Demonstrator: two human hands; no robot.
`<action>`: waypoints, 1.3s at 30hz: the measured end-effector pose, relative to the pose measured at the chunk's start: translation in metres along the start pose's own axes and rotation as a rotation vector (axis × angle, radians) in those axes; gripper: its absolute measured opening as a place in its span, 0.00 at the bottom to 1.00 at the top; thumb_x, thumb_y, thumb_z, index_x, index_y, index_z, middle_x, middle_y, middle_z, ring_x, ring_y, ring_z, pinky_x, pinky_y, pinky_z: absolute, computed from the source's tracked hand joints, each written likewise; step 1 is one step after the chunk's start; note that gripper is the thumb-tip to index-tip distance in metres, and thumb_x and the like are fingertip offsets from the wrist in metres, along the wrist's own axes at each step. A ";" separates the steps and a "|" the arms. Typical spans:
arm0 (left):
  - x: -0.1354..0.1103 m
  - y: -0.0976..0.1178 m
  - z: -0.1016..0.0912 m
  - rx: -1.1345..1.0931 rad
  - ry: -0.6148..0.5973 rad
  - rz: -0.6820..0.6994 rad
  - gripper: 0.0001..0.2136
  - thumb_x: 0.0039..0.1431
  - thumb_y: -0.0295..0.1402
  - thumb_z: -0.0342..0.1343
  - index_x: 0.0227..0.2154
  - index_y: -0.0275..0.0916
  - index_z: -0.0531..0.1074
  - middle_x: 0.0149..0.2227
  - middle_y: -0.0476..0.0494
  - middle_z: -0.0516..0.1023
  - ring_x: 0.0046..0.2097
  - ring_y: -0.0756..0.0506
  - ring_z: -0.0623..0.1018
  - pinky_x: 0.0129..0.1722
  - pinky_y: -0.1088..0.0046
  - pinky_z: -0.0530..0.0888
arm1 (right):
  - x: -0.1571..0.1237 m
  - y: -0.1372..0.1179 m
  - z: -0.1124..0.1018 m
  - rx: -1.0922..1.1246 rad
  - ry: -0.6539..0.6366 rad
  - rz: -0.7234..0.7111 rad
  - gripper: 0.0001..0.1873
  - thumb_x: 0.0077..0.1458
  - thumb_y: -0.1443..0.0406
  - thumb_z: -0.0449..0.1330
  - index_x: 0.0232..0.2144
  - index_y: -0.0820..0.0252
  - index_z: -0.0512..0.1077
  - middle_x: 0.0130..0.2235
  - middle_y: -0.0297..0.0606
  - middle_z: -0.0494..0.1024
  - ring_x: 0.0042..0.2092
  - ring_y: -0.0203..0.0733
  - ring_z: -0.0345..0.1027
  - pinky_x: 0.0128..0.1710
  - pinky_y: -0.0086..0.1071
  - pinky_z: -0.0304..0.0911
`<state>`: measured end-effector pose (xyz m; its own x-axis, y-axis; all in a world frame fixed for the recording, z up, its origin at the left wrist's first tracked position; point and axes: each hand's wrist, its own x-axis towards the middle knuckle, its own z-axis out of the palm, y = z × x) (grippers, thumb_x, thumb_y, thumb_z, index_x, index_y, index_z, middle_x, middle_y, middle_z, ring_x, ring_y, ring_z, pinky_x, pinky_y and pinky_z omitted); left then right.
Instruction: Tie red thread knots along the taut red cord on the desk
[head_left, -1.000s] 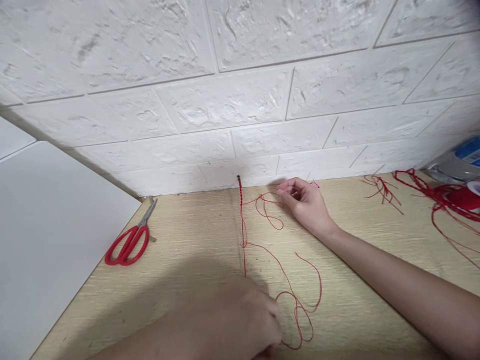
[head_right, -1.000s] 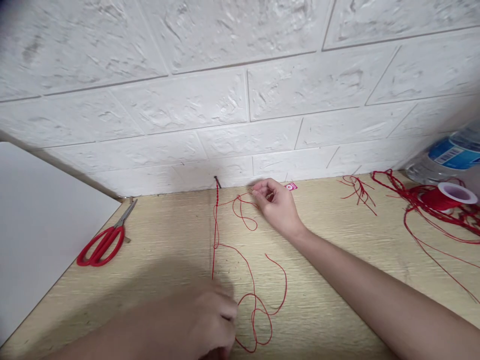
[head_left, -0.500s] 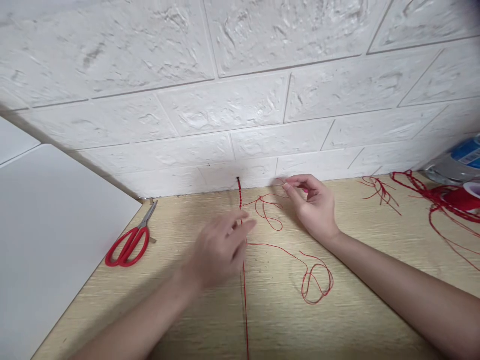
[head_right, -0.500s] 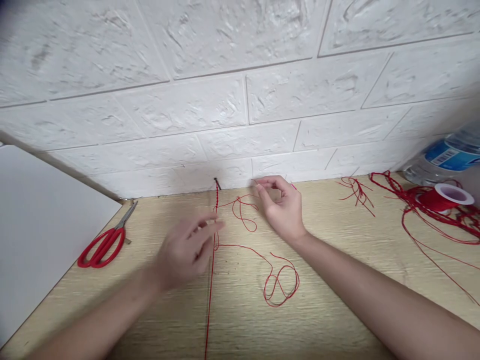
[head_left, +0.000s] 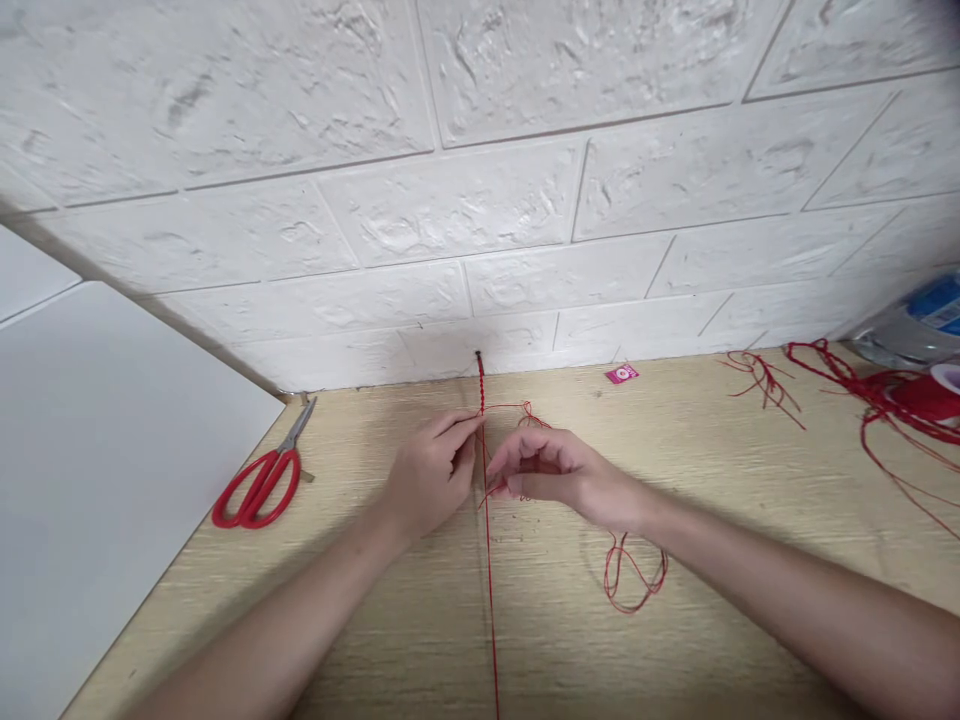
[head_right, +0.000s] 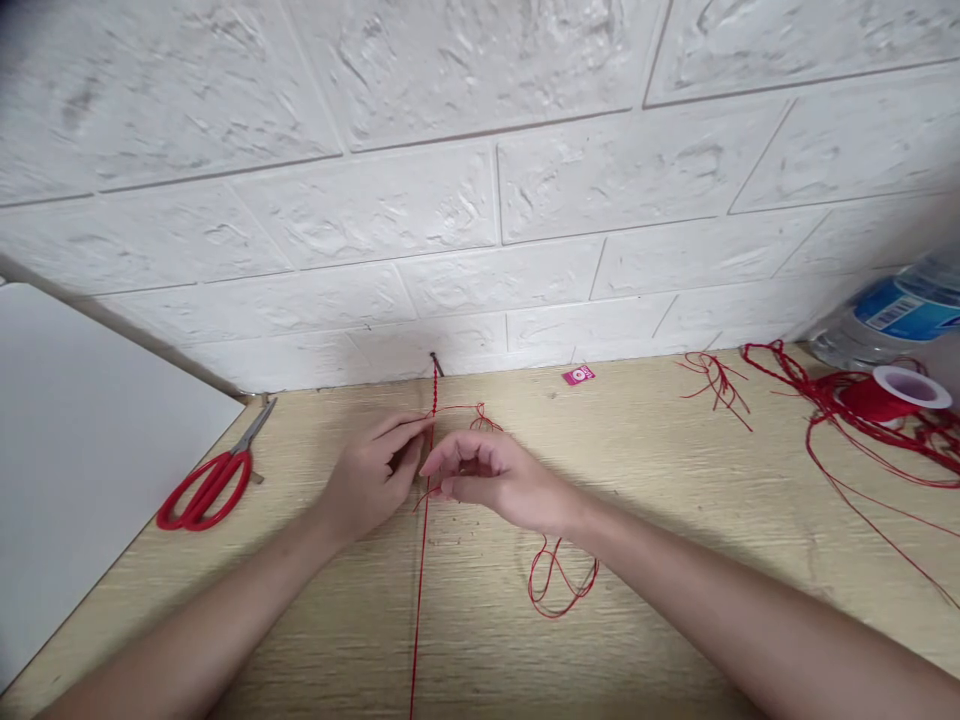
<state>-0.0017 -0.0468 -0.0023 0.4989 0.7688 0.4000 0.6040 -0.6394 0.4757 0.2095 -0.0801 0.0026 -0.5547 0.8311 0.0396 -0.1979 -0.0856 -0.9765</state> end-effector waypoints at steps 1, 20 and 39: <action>0.000 0.000 0.000 -0.002 0.009 -0.012 0.14 0.64 0.25 0.49 0.48 0.36 0.76 0.47 0.38 0.79 0.48 0.43 0.78 0.49 0.63 0.76 | 0.001 0.001 -0.002 -0.021 0.035 -0.006 0.07 0.58 0.67 0.62 0.40 0.59 0.74 0.37 0.35 0.77 0.41 0.37 0.72 0.44 0.34 0.68; 0.010 -0.003 -0.003 -0.074 0.017 -0.323 0.12 0.65 0.39 0.54 0.34 0.39 0.80 0.35 0.45 0.75 0.38 0.47 0.75 0.40 0.67 0.71 | 0.002 0.015 -0.002 -0.958 0.370 -0.344 0.09 0.63 0.70 0.54 0.33 0.56 0.73 0.30 0.35 0.76 0.33 0.40 0.69 0.35 0.36 0.67; 0.012 -0.005 -0.001 -0.138 0.012 -0.356 0.04 0.54 0.33 0.63 0.28 0.38 0.78 0.34 0.45 0.75 0.35 0.47 0.76 0.36 0.68 0.75 | -0.001 0.013 0.000 -1.262 0.148 -0.465 0.15 0.62 0.73 0.51 0.45 0.59 0.75 0.42 0.46 0.76 0.47 0.50 0.69 0.50 0.48 0.69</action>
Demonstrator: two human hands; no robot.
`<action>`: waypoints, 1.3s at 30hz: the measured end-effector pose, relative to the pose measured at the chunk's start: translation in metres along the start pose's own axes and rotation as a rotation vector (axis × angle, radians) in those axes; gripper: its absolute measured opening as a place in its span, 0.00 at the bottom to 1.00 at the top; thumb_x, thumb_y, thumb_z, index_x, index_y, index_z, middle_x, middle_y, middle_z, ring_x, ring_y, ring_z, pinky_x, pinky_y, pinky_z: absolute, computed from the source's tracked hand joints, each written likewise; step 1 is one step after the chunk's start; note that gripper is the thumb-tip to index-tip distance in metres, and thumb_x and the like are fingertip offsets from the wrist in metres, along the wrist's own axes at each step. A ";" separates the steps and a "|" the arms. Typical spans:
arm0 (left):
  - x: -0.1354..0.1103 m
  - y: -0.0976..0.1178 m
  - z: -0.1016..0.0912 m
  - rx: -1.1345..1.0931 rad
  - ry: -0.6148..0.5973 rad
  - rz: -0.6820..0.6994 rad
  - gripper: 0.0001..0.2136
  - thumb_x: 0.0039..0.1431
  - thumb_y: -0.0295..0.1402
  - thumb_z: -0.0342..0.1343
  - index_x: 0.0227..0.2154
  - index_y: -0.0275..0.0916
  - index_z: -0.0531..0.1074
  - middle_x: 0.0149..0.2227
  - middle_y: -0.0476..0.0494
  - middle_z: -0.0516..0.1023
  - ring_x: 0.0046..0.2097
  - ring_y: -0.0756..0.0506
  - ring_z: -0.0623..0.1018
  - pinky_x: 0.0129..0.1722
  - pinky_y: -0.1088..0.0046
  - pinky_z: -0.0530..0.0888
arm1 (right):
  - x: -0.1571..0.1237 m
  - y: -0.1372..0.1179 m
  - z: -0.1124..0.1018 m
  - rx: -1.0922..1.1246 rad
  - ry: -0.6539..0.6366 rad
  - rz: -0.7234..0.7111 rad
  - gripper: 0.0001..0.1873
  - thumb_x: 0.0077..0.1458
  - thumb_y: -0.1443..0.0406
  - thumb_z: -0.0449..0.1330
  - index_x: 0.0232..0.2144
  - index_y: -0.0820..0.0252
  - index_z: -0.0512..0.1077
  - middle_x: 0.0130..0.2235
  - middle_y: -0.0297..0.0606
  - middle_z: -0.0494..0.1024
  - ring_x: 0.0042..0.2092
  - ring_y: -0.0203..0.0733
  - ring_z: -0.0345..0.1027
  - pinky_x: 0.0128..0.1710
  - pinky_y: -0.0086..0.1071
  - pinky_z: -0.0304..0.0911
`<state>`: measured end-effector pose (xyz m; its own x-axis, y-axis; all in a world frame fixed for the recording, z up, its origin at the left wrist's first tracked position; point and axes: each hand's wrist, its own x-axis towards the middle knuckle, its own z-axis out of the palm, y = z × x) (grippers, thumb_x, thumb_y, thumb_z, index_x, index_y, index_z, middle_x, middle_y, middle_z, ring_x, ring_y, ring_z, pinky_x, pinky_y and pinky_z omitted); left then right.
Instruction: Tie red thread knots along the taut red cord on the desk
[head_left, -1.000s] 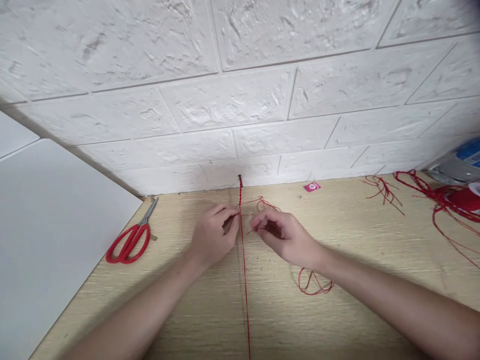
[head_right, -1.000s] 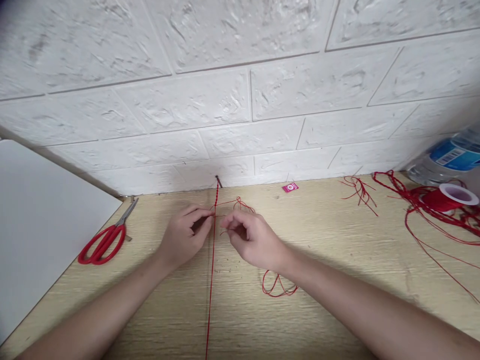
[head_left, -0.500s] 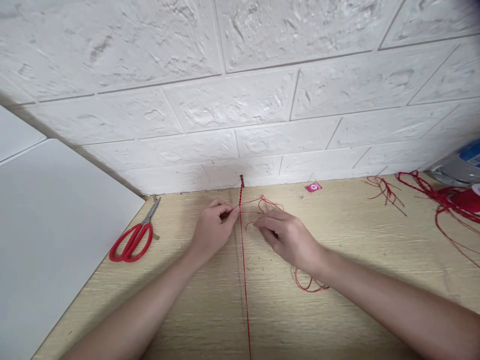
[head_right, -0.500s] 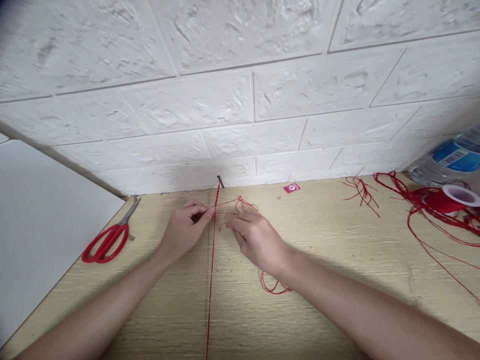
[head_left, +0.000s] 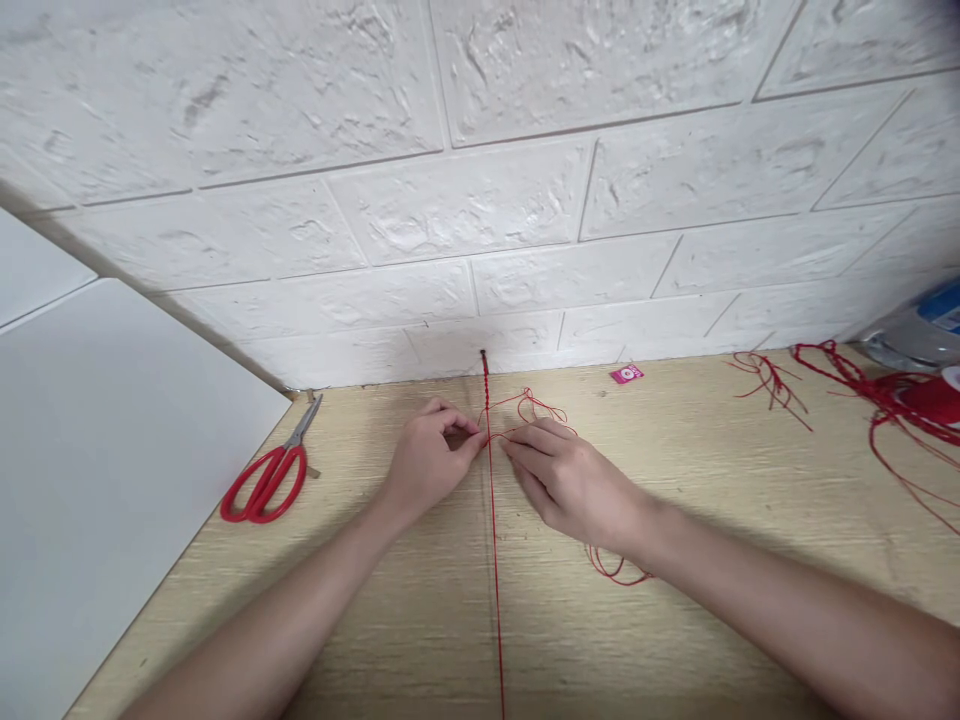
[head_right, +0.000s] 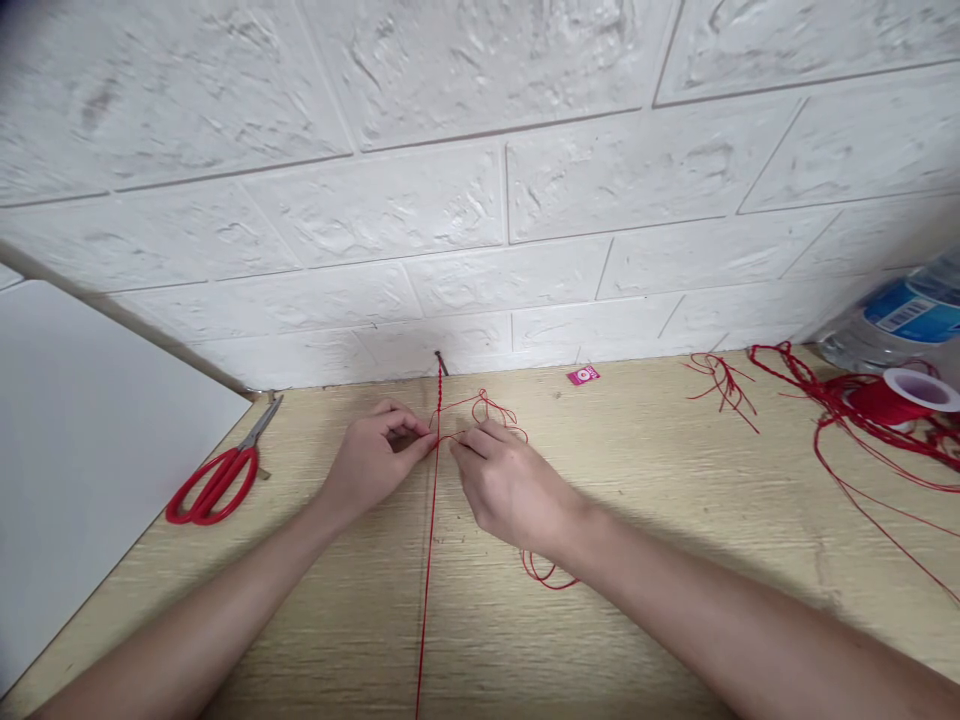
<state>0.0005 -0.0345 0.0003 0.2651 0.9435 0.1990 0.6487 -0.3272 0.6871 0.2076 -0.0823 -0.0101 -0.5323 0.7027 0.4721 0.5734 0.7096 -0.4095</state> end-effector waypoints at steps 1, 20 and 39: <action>0.000 0.000 0.000 -0.004 -0.003 0.005 0.03 0.54 0.32 0.63 0.29 0.38 0.78 0.34 0.45 0.75 0.35 0.47 0.77 0.37 0.68 0.75 | 0.000 0.000 0.000 -0.004 -0.001 -0.009 0.15 0.63 0.72 0.51 0.45 0.59 0.75 0.42 0.46 0.76 0.47 0.51 0.69 0.50 0.48 0.69; 0.001 0.001 -0.003 -0.045 -0.052 0.022 0.11 0.61 0.39 0.59 0.26 0.38 0.78 0.32 0.45 0.74 0.36 0.47 0.75 0.37 0.67 0.71 | -0.003 -0.001 0.002 -0.120 -0.045 -0.070 0.14 0.62 0.72 0.53 0.46 0.64 0.75 0.45 0.49 0.76 0.48 0.52 0.68 0.49 0.47 0.69; -0.004 0.003 0.002 0.342 0.121 0.077 0.15 0.61 0.37 0.56 0.19 0.38 0.69 0.28 0.47 0.72 0.34 0.46 0.72 0.38 0.66 0.66 | -0.001 -0.004 0.000 -0.150 -0.078 0.029 0.12 0.65 0.69 0.50 0.45 0.66 0.72 0.48 0.51 0.74 0.52 0.52 0.68 0.51 0.48 0.70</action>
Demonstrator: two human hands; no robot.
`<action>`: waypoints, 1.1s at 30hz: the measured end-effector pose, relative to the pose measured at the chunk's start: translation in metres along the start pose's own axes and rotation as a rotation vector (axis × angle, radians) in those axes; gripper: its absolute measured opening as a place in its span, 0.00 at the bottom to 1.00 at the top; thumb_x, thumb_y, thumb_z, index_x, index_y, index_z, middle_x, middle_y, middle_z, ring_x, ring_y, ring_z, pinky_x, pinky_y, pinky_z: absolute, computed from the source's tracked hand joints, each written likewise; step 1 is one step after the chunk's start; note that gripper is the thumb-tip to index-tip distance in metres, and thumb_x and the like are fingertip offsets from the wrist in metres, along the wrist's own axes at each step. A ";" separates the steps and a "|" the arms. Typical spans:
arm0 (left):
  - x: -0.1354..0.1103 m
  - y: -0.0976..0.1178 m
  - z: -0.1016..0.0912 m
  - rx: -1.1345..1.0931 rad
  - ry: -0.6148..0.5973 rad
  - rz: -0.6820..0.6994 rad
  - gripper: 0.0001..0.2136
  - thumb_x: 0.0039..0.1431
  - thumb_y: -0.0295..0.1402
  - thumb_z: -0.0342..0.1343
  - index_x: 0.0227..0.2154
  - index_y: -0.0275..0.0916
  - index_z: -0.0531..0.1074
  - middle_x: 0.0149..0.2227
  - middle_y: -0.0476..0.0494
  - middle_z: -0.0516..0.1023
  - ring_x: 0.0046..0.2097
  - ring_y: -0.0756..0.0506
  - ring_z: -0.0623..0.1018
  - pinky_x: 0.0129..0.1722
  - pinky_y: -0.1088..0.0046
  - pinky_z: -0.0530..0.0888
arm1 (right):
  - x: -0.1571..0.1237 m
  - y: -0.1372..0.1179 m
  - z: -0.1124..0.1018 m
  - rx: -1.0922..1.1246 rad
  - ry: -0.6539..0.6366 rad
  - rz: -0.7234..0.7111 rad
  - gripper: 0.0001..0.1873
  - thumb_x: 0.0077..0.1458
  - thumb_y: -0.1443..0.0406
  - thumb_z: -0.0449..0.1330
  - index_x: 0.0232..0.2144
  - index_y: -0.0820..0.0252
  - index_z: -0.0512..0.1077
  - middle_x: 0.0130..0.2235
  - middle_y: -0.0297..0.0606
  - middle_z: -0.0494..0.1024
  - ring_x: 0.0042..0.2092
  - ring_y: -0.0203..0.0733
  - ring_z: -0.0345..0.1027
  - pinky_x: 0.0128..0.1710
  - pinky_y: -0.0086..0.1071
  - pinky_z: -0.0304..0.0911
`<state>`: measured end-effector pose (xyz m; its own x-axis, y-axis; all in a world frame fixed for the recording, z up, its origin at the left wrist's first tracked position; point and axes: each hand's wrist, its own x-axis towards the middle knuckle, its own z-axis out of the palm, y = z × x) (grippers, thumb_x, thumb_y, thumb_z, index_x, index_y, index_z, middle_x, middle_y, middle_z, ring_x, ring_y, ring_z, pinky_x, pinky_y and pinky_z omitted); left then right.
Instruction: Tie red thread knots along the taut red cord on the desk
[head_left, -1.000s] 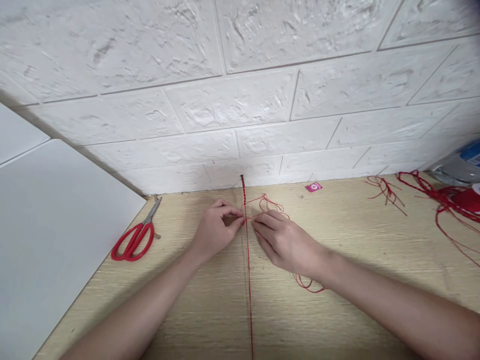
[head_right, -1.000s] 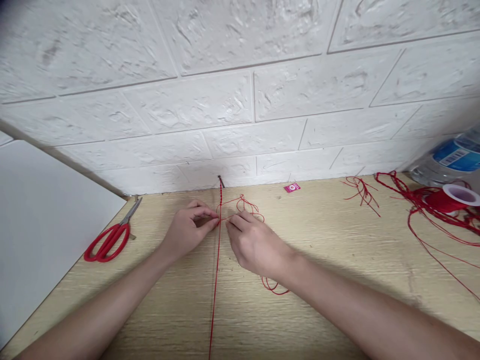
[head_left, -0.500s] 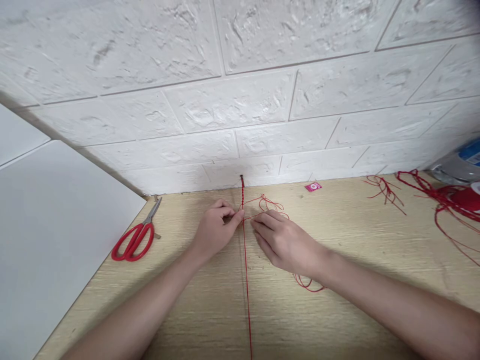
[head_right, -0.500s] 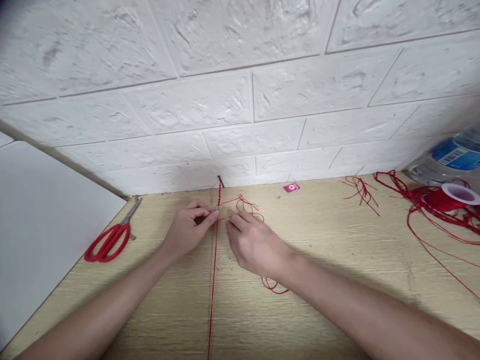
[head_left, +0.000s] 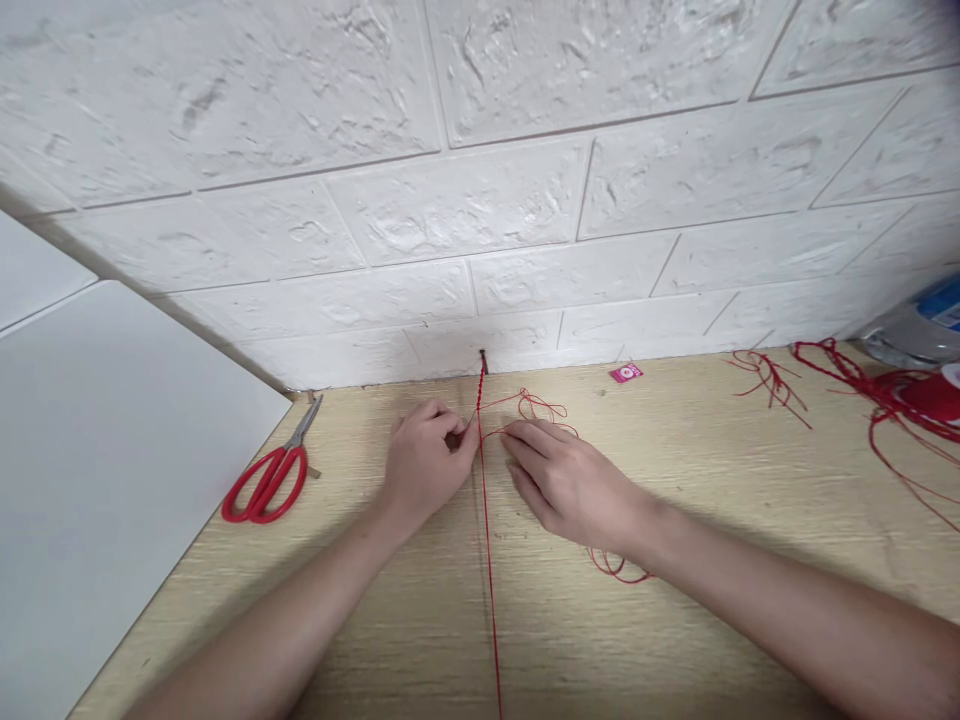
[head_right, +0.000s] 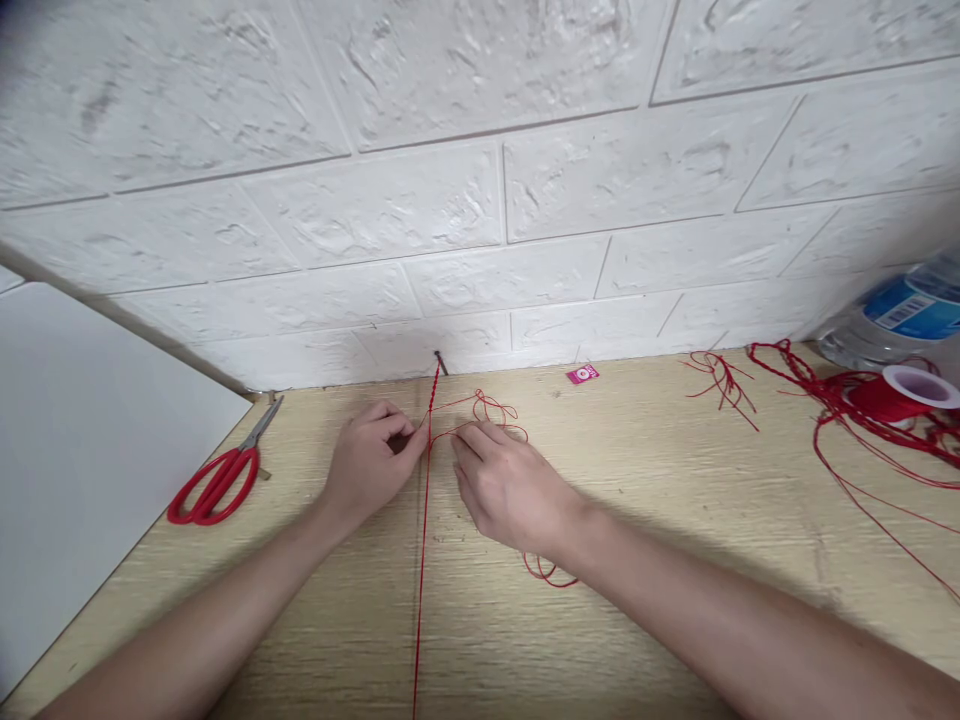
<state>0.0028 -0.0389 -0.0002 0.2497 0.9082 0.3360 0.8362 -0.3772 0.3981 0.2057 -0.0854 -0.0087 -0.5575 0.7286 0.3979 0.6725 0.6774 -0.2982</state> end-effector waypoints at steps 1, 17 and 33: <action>0.000 0.000 0.000 0.005 -0.005 -0.001 0.16 0.61 0.37 0.56 0.19 0.38 0.68 0.28 0.47 0.72 0.34 0.46 0.72 0.38 0.66 0.66 | 0.000 0.000 0.000 -0.005 0.000 0.003 0.12 0.65 0.70 0.50 0.45 0.66 0.72 0.48 0.51 0.74 0.53 0.52 0.68 0.51 0.48 0.70; -0.001 0.000 -0.002 -0.149 -0.099 0.087 0.05 0.56 0.32 0.62 0.36 0.43 0.78 0.39 0.46 0.75 0.44 0.43 0.75 0.48 0.61 0.68 | 0.000 0.001 -0.002 -0.012 -0.010 -0.030 0.14 0.65 0.69 0.50 0.48 0.66 0.72 0.49 0.50 0.75 0.55 0.53 0.66 0.54 0.48 0.68; 0.017 -0.011 -0.009 -1.267 0.054 -0.369 0.10 0.58 0.37 0.60 0.32 0.40 0.65 0.34 0.46 0.78 0.43 0.44 0.79 0.46 0.64 0.73 | -0.001 0.003 0.000 0.033 -0.003 -0.026 0.14 0.63 0.71 0.52 0.49 0.65 0.72 0.49 0.50 0.75 0.54 0.53 0.67 0.52 0.48 0.69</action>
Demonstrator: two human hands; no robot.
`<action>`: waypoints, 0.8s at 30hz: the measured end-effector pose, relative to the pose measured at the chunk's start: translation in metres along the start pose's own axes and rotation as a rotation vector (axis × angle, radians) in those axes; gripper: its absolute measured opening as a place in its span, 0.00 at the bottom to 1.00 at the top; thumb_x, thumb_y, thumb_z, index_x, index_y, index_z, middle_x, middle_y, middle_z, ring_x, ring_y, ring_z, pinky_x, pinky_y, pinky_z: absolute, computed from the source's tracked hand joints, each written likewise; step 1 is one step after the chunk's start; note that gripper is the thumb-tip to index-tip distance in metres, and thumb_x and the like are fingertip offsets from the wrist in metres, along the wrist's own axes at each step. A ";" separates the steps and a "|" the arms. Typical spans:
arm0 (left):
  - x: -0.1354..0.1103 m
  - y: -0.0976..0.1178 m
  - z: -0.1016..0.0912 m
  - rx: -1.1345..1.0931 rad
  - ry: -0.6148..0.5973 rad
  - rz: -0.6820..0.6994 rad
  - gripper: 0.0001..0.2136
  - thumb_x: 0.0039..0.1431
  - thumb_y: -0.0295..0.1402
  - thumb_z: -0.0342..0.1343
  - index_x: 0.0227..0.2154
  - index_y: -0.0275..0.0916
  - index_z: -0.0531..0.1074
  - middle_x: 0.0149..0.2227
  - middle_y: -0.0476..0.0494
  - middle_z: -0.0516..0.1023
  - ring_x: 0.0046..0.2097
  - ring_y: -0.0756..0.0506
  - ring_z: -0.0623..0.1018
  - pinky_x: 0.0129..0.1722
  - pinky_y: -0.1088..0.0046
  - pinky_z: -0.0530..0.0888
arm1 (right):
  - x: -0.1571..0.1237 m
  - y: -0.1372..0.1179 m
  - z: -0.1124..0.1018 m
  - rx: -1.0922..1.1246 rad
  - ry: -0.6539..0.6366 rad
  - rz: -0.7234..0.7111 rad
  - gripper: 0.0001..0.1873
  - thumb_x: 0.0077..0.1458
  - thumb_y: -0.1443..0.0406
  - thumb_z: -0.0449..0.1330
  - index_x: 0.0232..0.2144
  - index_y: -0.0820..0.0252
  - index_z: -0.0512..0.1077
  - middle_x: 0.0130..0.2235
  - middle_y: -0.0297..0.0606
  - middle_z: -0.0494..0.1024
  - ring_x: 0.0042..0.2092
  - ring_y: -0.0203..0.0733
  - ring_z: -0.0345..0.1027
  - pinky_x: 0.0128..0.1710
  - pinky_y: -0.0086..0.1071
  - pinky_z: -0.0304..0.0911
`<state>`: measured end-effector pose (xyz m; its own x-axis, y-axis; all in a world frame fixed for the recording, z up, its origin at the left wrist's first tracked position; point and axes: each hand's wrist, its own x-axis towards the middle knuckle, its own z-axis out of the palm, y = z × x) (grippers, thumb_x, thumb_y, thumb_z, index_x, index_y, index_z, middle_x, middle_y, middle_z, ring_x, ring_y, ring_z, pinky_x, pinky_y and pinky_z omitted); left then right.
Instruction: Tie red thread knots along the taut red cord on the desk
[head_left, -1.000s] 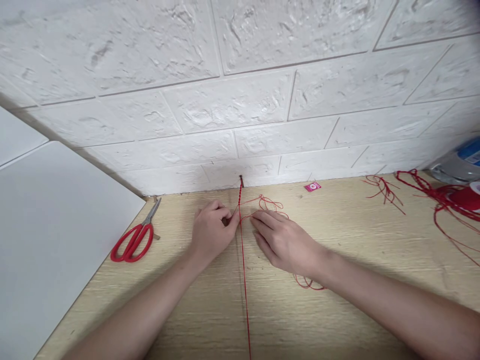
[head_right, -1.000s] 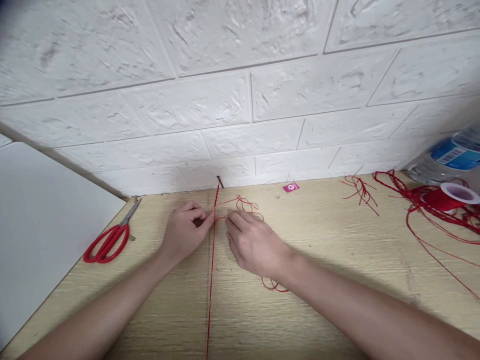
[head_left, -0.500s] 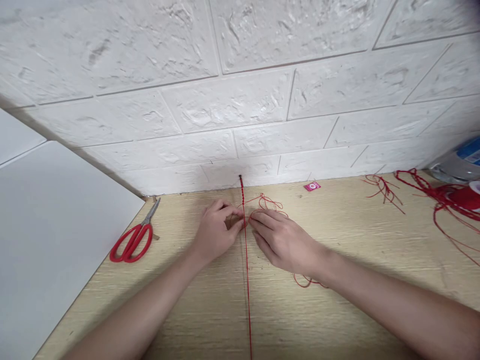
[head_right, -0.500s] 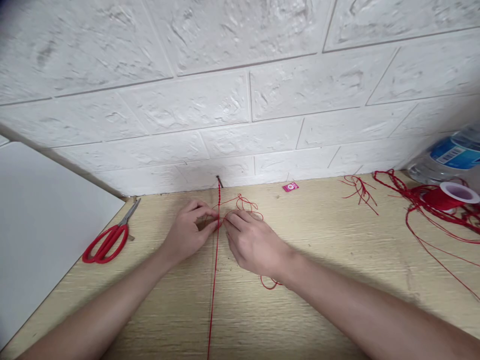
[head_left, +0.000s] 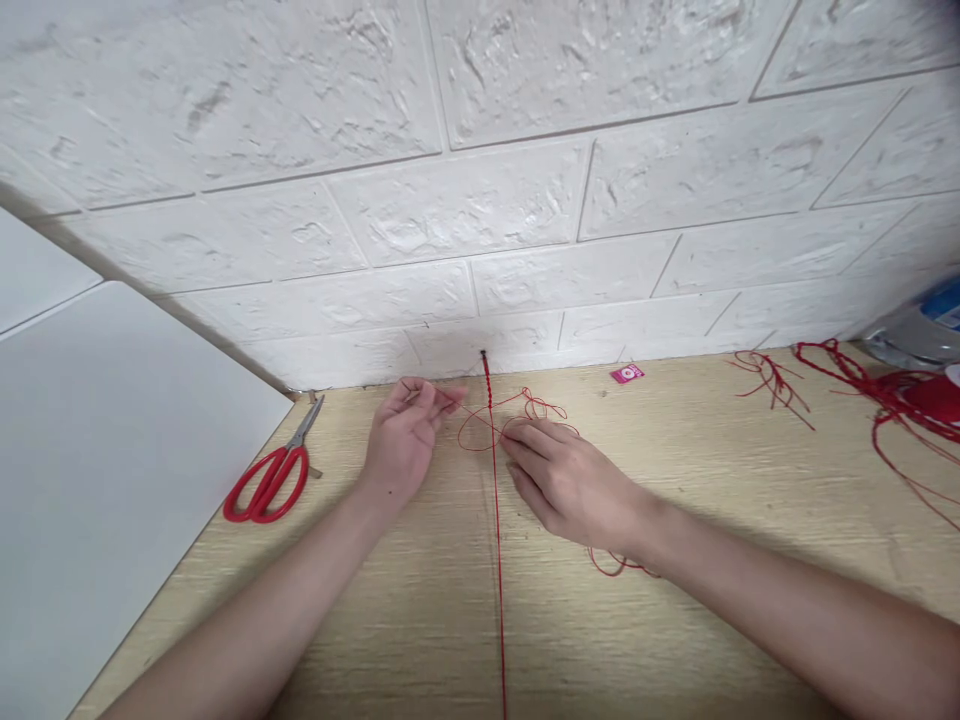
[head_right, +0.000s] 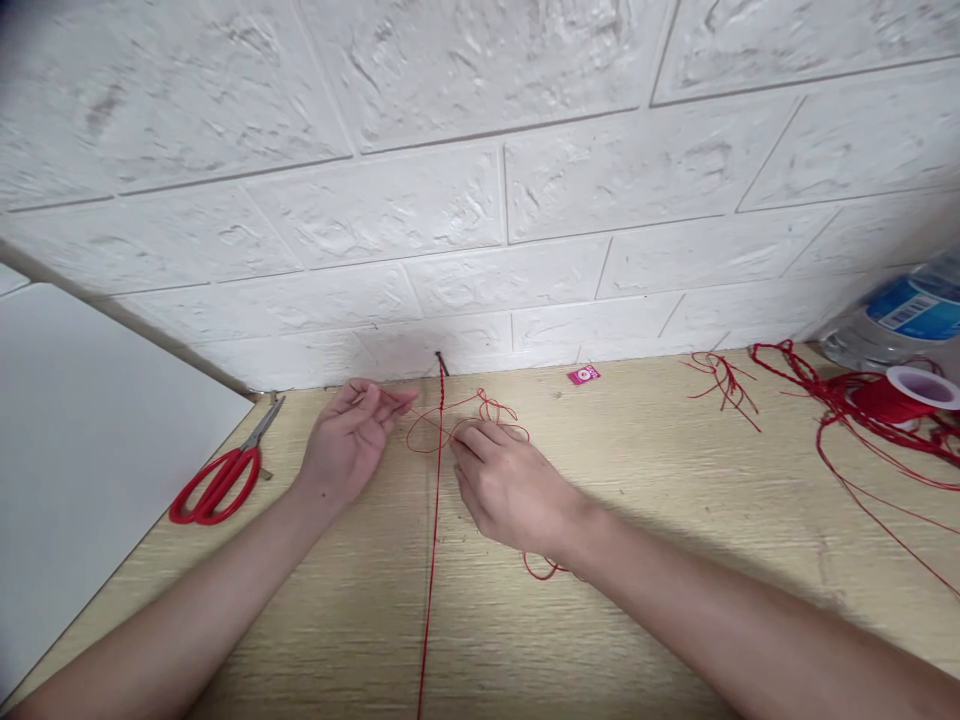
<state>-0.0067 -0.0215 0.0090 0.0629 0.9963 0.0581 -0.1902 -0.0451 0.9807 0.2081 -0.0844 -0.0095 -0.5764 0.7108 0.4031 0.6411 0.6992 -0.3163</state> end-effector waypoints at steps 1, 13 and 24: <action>0.001 0.002 0.000 -0.056 -0.002 -0.047 0.11 0.57 0.37 0.60 0.31 0.41 0.63 0.27 0.50 0.74 0.37 0.46 0.79 0.41 0.65 0.74 | 0.000 0.000 0.000 0.007 0.005 -0.001 0.14 0.62 0.71 0.52 0.49 0.64 0.72 0.49 0.50 0.75 0.54 0.52 0.67 0.52 0.48 0.68; -0.015 0.009 -0.012 1.287 -0.110 0.424 0.14 0.56 0.30 0.54 0.44 0.43 0.77 0.25 0.49 0.74 0.26 0.46 0.71 0.29 0.70 0.61 | 0.001 -0.002 -0.004 -0.056 0.070 0.026 0.12 0.64 0.70 0.52 0.45 0.64 0.73 0.47 0.48 0.76 0.52 0.51 0.68 0.55 0.47 0.64; 0.028 0.016 -0.029 -0.172 0.178 -0.158 0.15 0.66 0.42 0.50 0.31 0.38 0.74 0.17 0.51 0.68 0.19 0.50 0.66 0.23 0.73 0.66 | 0.001 -0.001 -0.004 -0.023 0.048 0.036 0.11 0.63 0.71 0.53 0.45 0.63 0.73 0.47 0.47 0.77 0.51 0.49 0.68 0.53 0.46 0.64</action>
<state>-0.0367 0.0079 0.0208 -0.0649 0.9878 -0.1418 -0.3555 0.1099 0.9282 0.2090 -0.0847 -0.0055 -0.5278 0.7309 0.4328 0.6731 0.6707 -0.3118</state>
